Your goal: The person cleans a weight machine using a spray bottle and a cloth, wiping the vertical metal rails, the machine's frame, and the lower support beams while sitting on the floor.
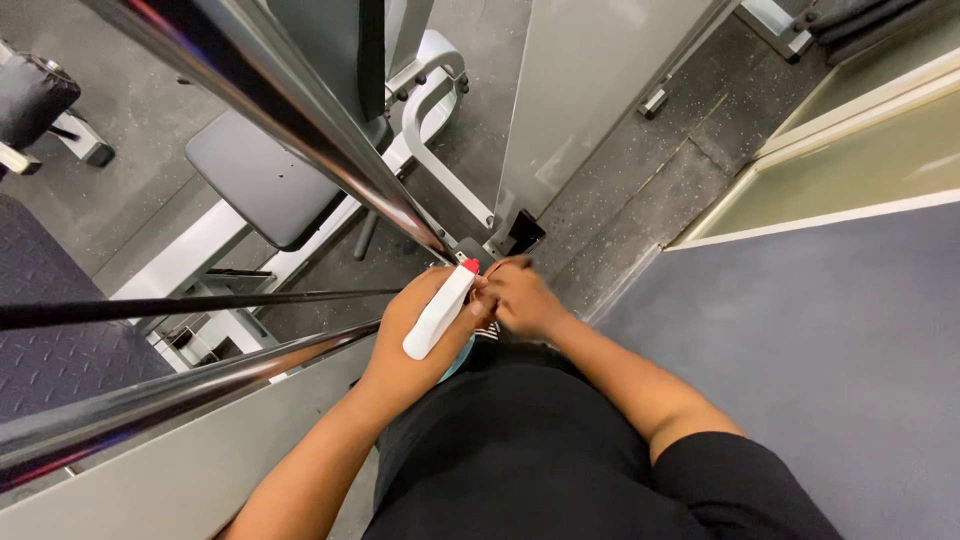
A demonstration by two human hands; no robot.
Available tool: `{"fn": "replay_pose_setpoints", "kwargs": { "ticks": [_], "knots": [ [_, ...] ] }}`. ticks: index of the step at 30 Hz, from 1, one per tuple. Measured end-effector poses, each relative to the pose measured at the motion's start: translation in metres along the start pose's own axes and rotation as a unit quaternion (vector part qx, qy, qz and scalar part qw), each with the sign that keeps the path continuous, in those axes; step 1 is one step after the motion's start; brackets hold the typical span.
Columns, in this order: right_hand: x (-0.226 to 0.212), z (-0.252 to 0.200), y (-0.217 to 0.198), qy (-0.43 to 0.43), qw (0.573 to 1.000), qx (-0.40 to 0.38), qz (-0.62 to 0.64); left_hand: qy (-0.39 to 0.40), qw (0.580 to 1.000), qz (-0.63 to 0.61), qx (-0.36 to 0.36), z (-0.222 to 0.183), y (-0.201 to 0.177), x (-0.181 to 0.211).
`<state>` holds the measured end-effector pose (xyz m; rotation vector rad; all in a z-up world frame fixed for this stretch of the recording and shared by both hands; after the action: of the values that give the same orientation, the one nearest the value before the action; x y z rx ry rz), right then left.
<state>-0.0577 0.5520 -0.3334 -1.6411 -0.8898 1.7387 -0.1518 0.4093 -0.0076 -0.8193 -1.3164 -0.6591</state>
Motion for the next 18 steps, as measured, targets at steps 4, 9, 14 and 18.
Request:
{"fn": "replay_pose_setpoints", "kwargs": {
  "ticks": [4, 9, 14, 18],
  "knots": [
    [0.062, -0.007, -0.028, -0.025, 0.964, 0.074, -0.255, 0.004, 1.000, 0.000, 0.004, -0.002, 0.001, 0.009],
    [0.058, -0.002, -0.003, 0.018, 0.930, 0.106, -0.350, -0.001, 1.000, -0.004, 0.001, 0.001, -0.001, 0.006],
    [-0.106, 0.025, -0.054, 0.095, 0.957, -0.117, -0.250, 0.020, 0.999, 0.001, -0.026, 0.000, 0.007, 0.005],
    [-0.067, 0.012, -0.001, 0.108, 0.972, -0.127, -0.167, 0.024, 0.999, 0.013, -0.020, -0.019, 0.004, 0.010]
  ]
}}
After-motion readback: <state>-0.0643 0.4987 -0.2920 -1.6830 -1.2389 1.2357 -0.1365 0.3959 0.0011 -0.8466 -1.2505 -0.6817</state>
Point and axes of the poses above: each hand's wrist, its own z-axis towards the middle knuckle, its own y-axis out of the palm, x = y × z, the point moved 5 cm from there along z, towards the middle knuckle, and after that the axes turned 3 degrees about -x, right-handed, at the moved point
